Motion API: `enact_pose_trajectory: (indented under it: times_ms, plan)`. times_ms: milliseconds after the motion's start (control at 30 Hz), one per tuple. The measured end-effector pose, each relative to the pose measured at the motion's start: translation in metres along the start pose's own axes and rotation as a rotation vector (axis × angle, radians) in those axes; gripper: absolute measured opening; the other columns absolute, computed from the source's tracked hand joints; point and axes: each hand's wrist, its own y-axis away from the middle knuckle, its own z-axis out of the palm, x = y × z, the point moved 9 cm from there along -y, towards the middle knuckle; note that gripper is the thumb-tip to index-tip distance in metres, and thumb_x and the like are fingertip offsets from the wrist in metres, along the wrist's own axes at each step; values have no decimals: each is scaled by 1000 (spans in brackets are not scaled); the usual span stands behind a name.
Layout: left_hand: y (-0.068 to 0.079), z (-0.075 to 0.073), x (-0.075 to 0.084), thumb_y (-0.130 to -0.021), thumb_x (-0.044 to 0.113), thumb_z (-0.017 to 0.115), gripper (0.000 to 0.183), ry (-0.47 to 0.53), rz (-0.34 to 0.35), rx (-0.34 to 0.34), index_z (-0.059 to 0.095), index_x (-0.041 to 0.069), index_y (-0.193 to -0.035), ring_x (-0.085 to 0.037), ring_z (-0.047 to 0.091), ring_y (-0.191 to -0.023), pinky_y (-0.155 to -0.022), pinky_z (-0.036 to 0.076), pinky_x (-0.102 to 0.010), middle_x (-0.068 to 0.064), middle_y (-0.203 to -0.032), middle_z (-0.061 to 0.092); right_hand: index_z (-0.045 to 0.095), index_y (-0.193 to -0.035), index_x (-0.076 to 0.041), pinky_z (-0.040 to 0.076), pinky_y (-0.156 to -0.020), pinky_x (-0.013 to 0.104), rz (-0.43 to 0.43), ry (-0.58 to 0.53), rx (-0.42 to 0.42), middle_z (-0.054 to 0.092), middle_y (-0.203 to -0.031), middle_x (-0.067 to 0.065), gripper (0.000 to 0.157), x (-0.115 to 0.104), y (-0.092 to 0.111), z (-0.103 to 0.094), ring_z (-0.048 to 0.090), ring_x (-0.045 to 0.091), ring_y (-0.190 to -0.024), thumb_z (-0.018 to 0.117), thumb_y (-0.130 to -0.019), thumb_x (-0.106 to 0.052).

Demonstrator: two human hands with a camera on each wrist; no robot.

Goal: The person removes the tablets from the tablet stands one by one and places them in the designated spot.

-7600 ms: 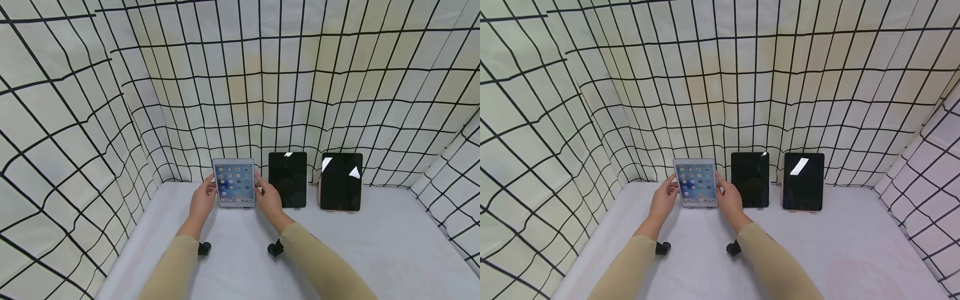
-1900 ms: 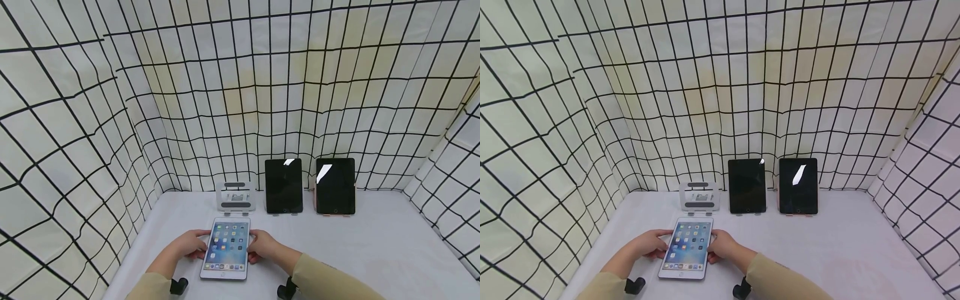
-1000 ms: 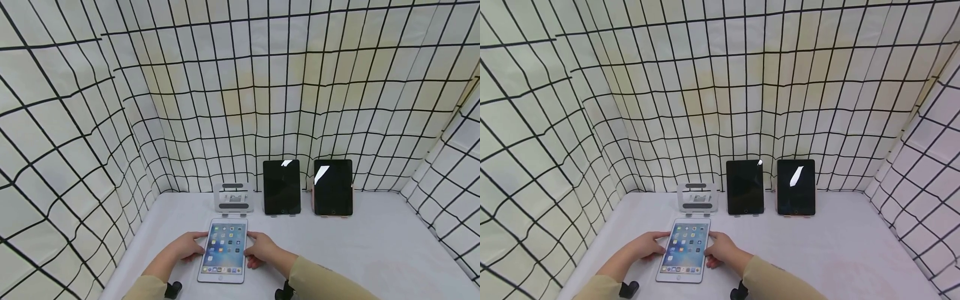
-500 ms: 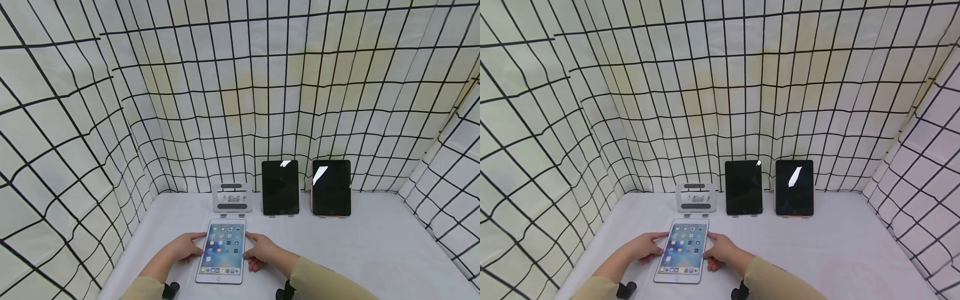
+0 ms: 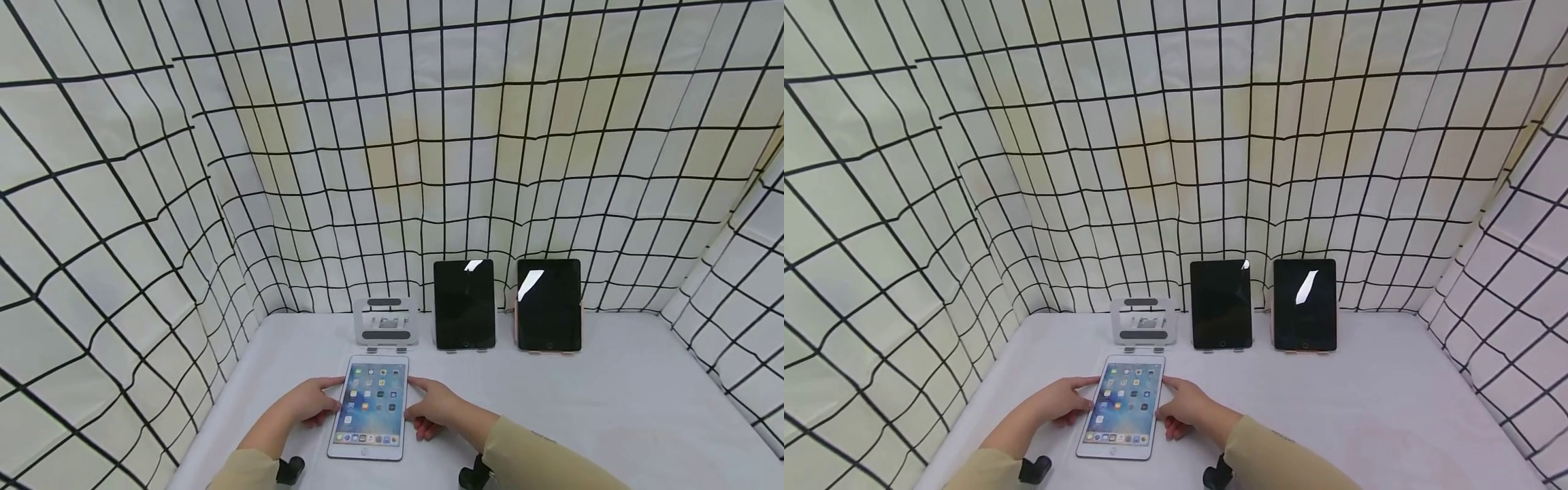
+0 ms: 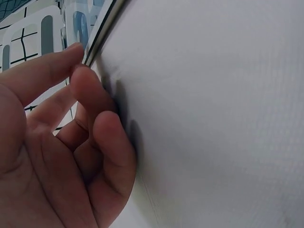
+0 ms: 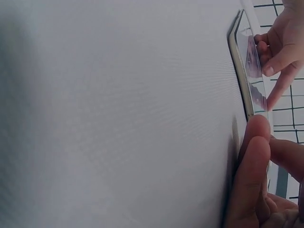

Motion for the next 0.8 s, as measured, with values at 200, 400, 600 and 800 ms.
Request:
enact_pose_trajectory:
  times_ms: [200,400,600,800]
  plan:
    - [-1,-1,-1,-93,20,68,62,78,-22,10,44,8,-149,-20,62,-61,-55,48,-29,-6,-78,65,41,-152,-17,50,-44,25,-18,-6,11,66,-68,11,76,1,0,-6,60,16,-46,78,-85,-18]
    - [0,-10,3,-95,25,65,56,85,22,89,48,6,-145,-19,63,-68,-57,49,-32,-4,-86,67,45,-148,-15,50,-44,25,-33,2,39,66,-72,12,69,0,6,-14,60,16,-47,77,-87,-24]
    - [8,-9,22,-95,26,65,52,69,63,123,52,5,-141,-18,63,-72,-60,50,-33,-7,-99,68,52,-141,-12,51,-49,25,-73,40,70,65,-79,10,60,1,11,-26,62,19,-52,75,-89,-27]
    - [14,-2,43,-95,26,66,49,66,114,123,55,6,-139,-17,63,-75,-62,50,-32,-9,-104,66,56,-137,-12,53,-57,30,-110,102,124,63,-85,6,56,4,15,-44,62,22,-62,76,-88,-30]
